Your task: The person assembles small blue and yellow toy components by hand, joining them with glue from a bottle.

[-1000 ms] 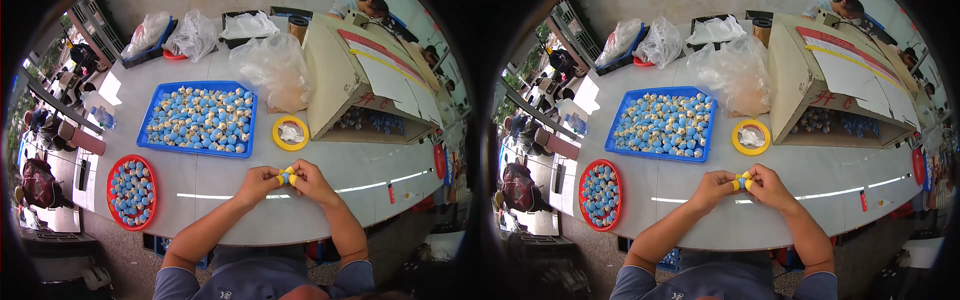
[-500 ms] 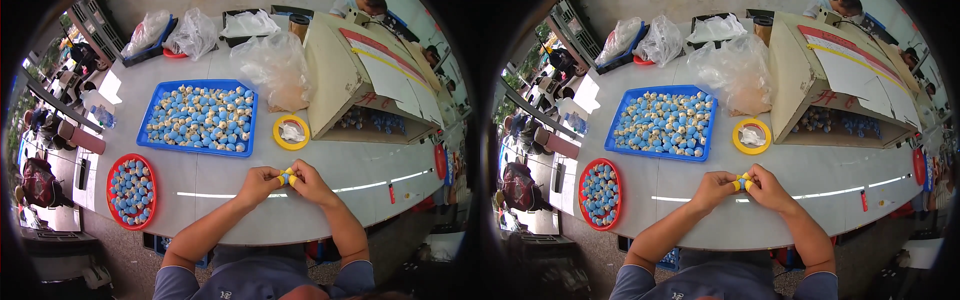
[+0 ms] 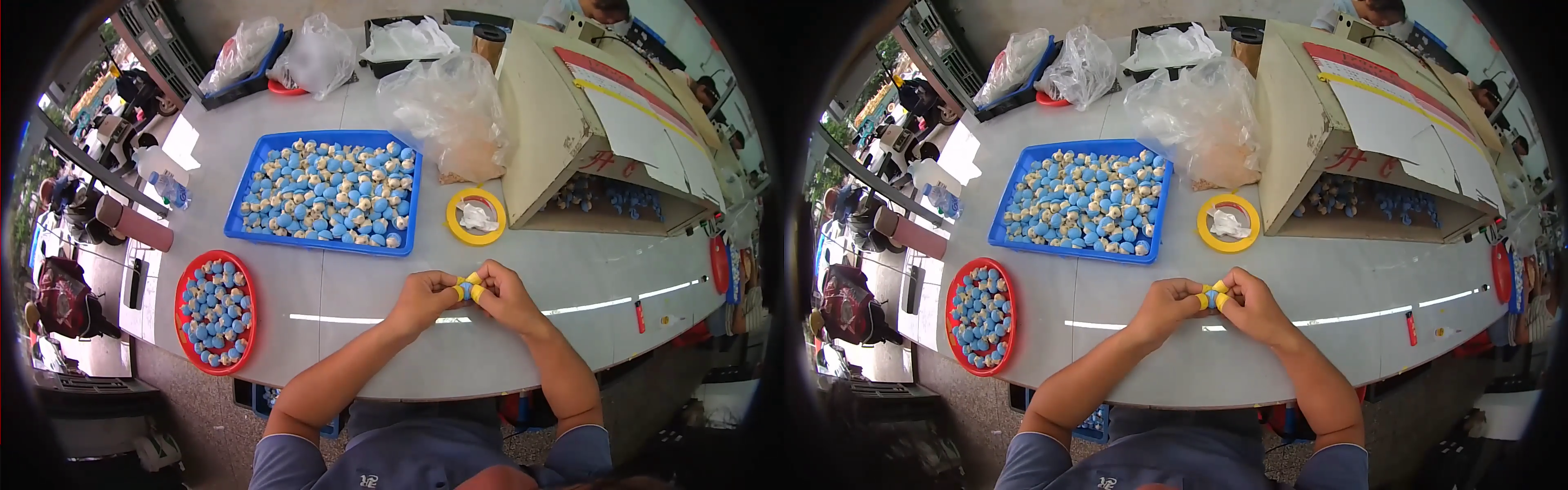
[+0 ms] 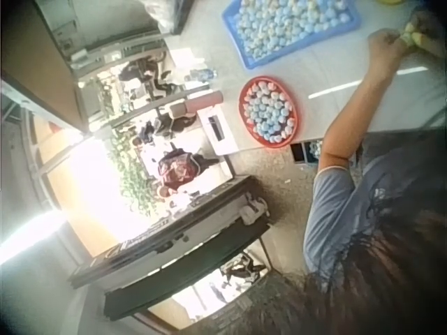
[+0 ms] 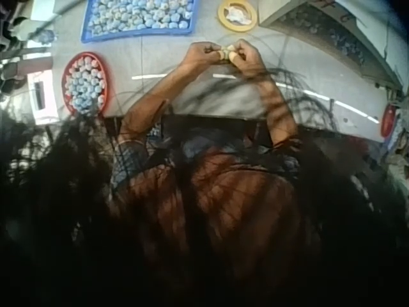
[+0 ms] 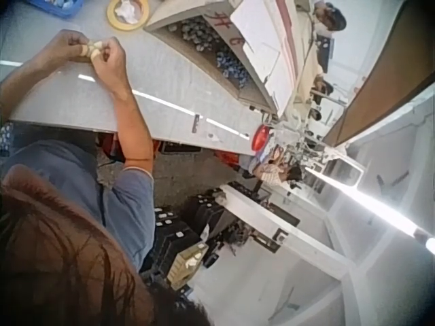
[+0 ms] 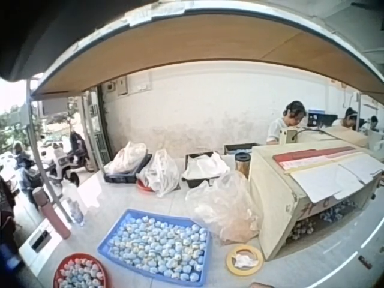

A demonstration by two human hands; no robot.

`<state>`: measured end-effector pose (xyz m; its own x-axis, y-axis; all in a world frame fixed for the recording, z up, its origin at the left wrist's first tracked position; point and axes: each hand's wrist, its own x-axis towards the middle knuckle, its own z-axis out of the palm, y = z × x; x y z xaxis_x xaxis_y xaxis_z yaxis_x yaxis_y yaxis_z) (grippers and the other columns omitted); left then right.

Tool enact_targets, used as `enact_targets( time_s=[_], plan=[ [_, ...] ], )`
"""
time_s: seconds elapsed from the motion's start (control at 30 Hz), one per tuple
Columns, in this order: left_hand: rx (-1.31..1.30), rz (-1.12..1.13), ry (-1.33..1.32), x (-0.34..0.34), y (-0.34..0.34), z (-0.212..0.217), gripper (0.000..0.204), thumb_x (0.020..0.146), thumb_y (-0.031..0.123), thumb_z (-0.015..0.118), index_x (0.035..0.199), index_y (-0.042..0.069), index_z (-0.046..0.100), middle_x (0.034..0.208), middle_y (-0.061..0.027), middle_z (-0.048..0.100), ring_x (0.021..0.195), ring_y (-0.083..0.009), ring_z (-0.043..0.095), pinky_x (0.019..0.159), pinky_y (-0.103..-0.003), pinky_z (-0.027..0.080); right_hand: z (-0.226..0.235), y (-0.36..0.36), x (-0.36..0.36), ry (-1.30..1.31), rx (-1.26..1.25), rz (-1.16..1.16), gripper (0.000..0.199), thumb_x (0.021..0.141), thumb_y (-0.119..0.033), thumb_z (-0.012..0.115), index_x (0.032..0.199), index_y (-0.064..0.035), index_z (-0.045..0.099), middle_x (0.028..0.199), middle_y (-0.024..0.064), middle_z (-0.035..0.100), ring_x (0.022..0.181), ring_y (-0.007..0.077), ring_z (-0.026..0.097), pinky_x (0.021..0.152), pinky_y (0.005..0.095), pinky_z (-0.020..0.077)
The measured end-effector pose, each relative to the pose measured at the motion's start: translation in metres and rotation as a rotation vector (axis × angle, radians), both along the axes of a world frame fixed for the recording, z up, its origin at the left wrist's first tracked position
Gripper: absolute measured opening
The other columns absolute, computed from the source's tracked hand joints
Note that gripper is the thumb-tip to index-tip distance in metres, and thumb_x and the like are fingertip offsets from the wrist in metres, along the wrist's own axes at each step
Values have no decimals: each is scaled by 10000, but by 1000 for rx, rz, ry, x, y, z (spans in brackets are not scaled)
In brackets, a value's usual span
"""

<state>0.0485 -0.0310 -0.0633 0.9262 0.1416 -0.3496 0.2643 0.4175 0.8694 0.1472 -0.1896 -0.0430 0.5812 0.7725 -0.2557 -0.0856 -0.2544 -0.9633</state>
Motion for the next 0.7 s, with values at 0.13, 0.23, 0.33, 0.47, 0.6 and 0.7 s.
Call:
enact_targets(
  time_s=[0.13, 0.23, 0.33, 0.47, 0.6, 0.7],
  plan=[
    [-120, 48, 2, -2, 6, 2, 273, 851, 8, 599, 1085, -127, 562, 1001, -142, 644, 872, -170, 655, 783, -272, 543, -1, 5, -1, 18, 52, -5, 90, 850, -10, 552, 932, -12, 514, 807, 22, 571, 701, 50, 528, 603, 203, 424],
    [-43, -15, -48, -4, 7, 2, 323, 860, 67, 630, 1132, -86, 549, 1033, -135, 636, 916, -171, 651, 810, -271, 528, 9, 8, -6, 110, 82, -37, 45, 886, -41, 535, 927, -27, 523, 809, 19, 581, 672, 46, 526, 574, 194, 415],
    [38, -84, -24, -1, 5, 3, 321, 850, 72, 659, 1127, -49, 551, 1005, -111, 640, 895, -147, 643, 740, -250, 517, 11, 7, -7, 168, 88, -97, 45, 932, -86, 509, 935, -49, 535, 777, 7, 574, 621, 45, 492, 536, 188, 392],
    [53, 50, -115, -4, 9, 4, 370, 838, 59, 666, 1164, -39, 523, 976, -87, 636, 876, -131, 633, 687, -254, 515, 6, 8, -11, 34, 146, -232, 57, 934, -85, 505, 960, -54, 545, 719, -13, 521, 594, 43, 445, 517, 189, 361],
    [139, 224, -163, -33, 36, 51, 417, 856, 49, 634, 1235, -28, 479, 1012, -87, 623, 904, -155, 642, 677, -267, 517, 0, 3, -5, -76, 186, -354, 62, 935, -112, 495, 962, -75, 537, 707, -25, 488, 572, 40, 412, 511, 179, 334],
    [471, 491, -153, -80, 78, 65, 439, 879, 40, 591, 1282, -26, 429, 1039, -105, 616, 911, -169, 642, 679, -267, 515, 1, -2, -4, -57, 197, -354, 56, 929, -90, 496, 957, -63, 538, 719, -23, 489, 578, 40, 421, 512, 182, 341]
  ],
)
